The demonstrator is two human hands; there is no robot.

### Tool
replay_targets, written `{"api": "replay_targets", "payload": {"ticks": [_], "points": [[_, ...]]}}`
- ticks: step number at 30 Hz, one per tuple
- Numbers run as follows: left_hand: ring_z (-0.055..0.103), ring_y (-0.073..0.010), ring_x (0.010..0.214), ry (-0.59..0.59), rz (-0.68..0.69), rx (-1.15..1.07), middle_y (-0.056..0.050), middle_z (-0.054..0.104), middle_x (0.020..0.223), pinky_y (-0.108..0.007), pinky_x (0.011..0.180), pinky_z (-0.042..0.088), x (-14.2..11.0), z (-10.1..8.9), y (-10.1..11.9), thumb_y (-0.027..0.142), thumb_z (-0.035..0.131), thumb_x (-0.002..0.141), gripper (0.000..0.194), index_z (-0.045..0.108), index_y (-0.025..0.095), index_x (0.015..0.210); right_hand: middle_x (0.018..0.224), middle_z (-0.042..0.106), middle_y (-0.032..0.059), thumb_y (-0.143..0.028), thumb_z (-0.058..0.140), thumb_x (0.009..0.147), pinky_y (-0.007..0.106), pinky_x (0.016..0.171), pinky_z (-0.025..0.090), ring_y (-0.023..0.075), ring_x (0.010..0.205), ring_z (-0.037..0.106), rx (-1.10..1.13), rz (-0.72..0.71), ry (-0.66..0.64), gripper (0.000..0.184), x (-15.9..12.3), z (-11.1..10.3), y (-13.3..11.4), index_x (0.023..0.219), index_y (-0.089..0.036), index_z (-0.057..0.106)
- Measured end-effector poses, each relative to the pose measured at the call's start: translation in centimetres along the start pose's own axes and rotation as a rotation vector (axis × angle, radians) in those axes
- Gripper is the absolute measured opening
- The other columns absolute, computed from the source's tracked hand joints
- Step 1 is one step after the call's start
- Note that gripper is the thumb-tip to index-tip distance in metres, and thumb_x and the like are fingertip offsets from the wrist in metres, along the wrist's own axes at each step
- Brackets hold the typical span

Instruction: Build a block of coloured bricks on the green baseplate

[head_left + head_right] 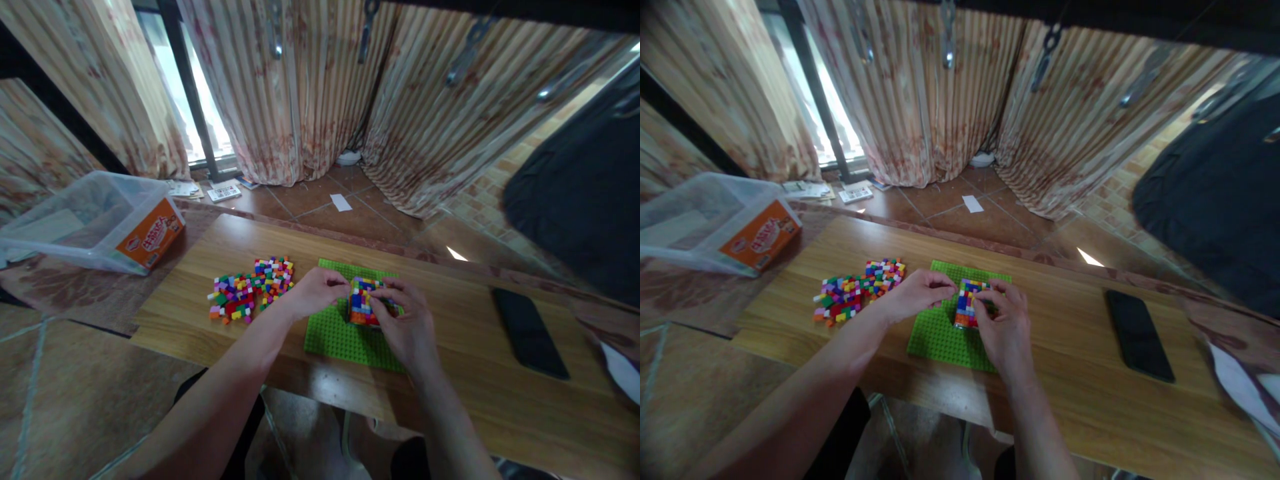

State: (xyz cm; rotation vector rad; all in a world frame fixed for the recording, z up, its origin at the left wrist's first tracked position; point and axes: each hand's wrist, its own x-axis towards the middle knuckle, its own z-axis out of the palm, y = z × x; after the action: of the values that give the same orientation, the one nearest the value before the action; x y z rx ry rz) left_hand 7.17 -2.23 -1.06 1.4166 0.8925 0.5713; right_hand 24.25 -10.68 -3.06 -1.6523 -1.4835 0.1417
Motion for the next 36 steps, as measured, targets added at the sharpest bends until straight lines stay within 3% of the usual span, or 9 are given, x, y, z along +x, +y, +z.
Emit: {"api": "replay_targets", "payload": {"ticks": [10,19,23,29,36], "points": [[0.049,-0.0092,0.051,-0.014,-0.008,0.058,0.002,0.057,0.055,-0.021,0.05,0.034,0.1,0.1,-0.3,0.026,0.063,0.074,0.015,0.071,0.014,0.069,0.105,0.067,0.0088,-0.022,0.064,0.074,0.049,0.093,0.046,0.0272,0.102,0.061,0.08,0.136,0.092,0.009,0.1,0.7,-0.9,0.072,-0.023,0.073],[0.05,-0.0094,0.055,-0.053,-0.033,0.116,0.003,0.057,0.06,-0.021,0.054,0.036,0.2,0.1,-0.4,0.028,0.06,0.076,0.018,0.069,0.012,0.075,0.107,0.066,0.0078,-0.026,0.066,0.074,0.046,0.096,0.045,0.025,0.104,0.061,0.145,0.197,0.085,0.008,0.1,0.7,-0.5,0.073,-0.022,0.073],[0.05,-0.0096,0.057,-0.062,-0.028,0.114,0.002,0.057,0.062,-0.021,0.055,0.038,0.3,0.1,-0.7,0.029,0.059,0.076,0.02,0.069,0.012,0.077,0.107,0.066,0.0081,-0.029,0.065,0.077,0.044,0.095,0.046,0.0234,0.103,0.062,0.188,0.199,0.092,0.011,0.1,0.6,-0.5,0.078,-0.021,0.073],[0.051,-0.0101,0.059,-0.064,-0.009,0.117,0.001,0.06,0.065,-0.021,0.056,0.039,0.3,0.1,-0.9,0.029,0.06,0.075,0.02,0.07,0.012,0.078,0.11,0.066,0.0103,-0.034,0.068,0.077,0.047,0.097,0.046,0.0253,0.106,0.06,0.053,0.224,0.123,0.025,0.1,1.0,-0.7,0.097,-0.019,0.072],[0.05,-0.0096,0.056,-0.059,-0.01,0.115,0.003,0.056,0.06,-0.021,0.054,0.038,0.2,0.1,-0.9,0.028,0.059,0.076,0.019,0.069,0.013,0.074,0.122,0.059,0.0137,-0.04,0.068,0.075,0.048,0.093,0.049,0.0275,0.111,0.058,0.046,0.274,0.132,0.031,0.0,1.2,-0.1,0.099,-0.019,0.071]]}}
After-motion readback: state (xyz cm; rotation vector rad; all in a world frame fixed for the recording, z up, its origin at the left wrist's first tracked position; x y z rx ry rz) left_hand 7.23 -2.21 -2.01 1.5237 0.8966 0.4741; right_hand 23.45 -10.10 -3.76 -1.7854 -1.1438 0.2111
